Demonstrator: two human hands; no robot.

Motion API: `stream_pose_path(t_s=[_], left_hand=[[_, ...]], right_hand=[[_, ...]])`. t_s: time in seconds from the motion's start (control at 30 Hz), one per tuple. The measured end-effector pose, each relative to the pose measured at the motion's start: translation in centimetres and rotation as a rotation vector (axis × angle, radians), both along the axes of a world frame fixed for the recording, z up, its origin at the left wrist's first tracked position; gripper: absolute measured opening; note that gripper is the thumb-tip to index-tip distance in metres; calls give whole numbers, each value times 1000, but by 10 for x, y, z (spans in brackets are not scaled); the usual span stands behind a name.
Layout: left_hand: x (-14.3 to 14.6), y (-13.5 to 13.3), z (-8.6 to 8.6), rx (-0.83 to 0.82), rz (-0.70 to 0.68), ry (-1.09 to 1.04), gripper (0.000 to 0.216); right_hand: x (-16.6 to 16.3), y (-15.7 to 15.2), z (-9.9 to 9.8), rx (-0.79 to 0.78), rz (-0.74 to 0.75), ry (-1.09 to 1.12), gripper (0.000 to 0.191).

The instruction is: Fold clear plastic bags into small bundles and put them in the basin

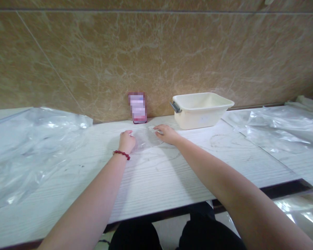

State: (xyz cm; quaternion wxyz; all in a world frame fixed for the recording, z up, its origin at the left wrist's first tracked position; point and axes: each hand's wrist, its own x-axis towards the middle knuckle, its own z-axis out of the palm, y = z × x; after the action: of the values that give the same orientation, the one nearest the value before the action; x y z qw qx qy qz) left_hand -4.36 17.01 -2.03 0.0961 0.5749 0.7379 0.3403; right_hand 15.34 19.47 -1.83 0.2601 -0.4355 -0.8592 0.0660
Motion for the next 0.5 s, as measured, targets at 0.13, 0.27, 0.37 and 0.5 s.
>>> stream_pose_path(t_s=[0.13, 0.27, 0.37, 0.5], left_hand=[[1, 0, 0, 2, -6, 6, 40], [2, 0, 0, -9, 24, 22, 41], [3, 0, -1, -16, 25, 28, 41], [5, 0, -1, -16, 22, 29, 41]], right_hand=[[1, -4, 1, 81, 12, -45, 30], [-2, -12, 4, 72, 1, -139, 33], [-6, -18, 7, 112, -58, -158, 37], [-11, -22, 7, 66, 21, -259, 39]])
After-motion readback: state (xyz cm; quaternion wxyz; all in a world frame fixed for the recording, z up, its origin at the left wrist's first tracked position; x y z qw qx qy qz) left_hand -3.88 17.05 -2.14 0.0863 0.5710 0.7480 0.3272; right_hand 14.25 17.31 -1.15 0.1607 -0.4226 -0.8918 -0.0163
